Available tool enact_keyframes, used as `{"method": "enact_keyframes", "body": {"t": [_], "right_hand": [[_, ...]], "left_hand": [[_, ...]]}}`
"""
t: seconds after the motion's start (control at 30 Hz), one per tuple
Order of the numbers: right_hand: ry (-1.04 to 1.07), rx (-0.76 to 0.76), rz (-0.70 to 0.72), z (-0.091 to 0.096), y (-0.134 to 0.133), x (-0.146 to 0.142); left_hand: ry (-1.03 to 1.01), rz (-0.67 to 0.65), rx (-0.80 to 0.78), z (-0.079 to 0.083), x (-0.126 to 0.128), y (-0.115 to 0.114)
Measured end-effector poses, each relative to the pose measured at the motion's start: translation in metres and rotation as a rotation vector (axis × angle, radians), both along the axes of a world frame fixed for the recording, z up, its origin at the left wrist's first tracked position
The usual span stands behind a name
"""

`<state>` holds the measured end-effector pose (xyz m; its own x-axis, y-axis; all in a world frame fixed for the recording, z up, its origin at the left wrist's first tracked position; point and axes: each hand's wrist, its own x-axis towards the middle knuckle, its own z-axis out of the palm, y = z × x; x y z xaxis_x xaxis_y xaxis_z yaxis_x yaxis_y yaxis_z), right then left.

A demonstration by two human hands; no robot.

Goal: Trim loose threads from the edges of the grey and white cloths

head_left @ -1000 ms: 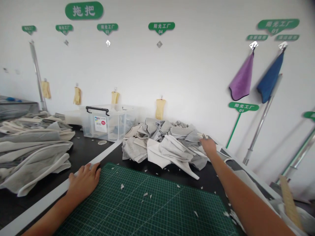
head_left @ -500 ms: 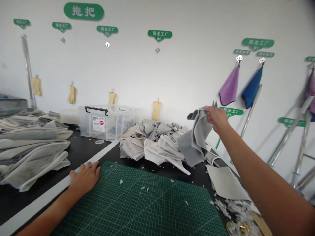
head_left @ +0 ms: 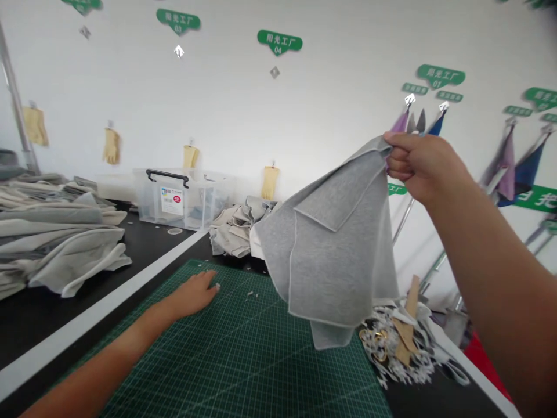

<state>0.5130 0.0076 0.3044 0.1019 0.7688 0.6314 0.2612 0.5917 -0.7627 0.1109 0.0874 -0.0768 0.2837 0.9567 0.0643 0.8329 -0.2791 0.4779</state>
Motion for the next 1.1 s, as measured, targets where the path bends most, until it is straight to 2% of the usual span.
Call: {"method": "enact_keyframes", "body": {"t": [0.13,0.2,0.3,0.4,0.5,0.57,0.67,0.73,0.83,0.93,1.0,1.1], "right_hand": [[-0.022,0.027,0.021,0.022,-0.038,-0.020],[-0.031,0.035,0.026,0.033,-0.057,-0.028],[-0.073,0.050,0.020,0.045,-0.082,-0.037],[-0.100,0.071,-0.018,0.052,-0.104,-0.042],[-0.077,0.029,-0.060,0.053,-0.122,-0.043],[-0.097,-0.005,-0.076,0.051,-0.131,-0.043],[-0.130,-0.028,-0.127,0.047,-0.141,-0.043],[-0.128,-0.045,-0.149,0.042,-0.146,-0.044],[-0.136,-0.092,-0.127,0.034,-0.152,-0.048],[-0.149,-0.138,-0.091,0.026,-0.157,-0.055],[-0.156,-0.146,-0.093,0.024,-0.162,-0.059],[-0.163,-0.123,-0.106,0.025,-0.173,-0.054]], "left_hand": [[-0.465,-0.327,-0.342,0.054,0.047,-0.062],[-0.653,-0.411,-0.436,0.081,0.066,-0.086],[-0.843,-0.402,-0.398,0.114,0.090,-0.109],[-0.952,-0.390,-0.298,0.137,0.110,-0.118],[-1.016,-0.438,-0.216,0.149,0.125,-0.124],[-1.018,-0.516,-0.145,0.153,0.133,-0.132],[-0.991,-0.623,-0.118,0.155,0.142,-0.155],[-1.000,-0.558,-0.077,0.158,0.144,-0.181],[-0.988,-0.372,0.153,0.169,0.148,-0.226],[-0.862,-0.340,0.303,0.184,0.155,-0.257],[-0.791,-0.330,0.335,0.190,0.160,-0.262],[-0.711,-0.335,0.284,0.190,0.158,-0.244]]}}
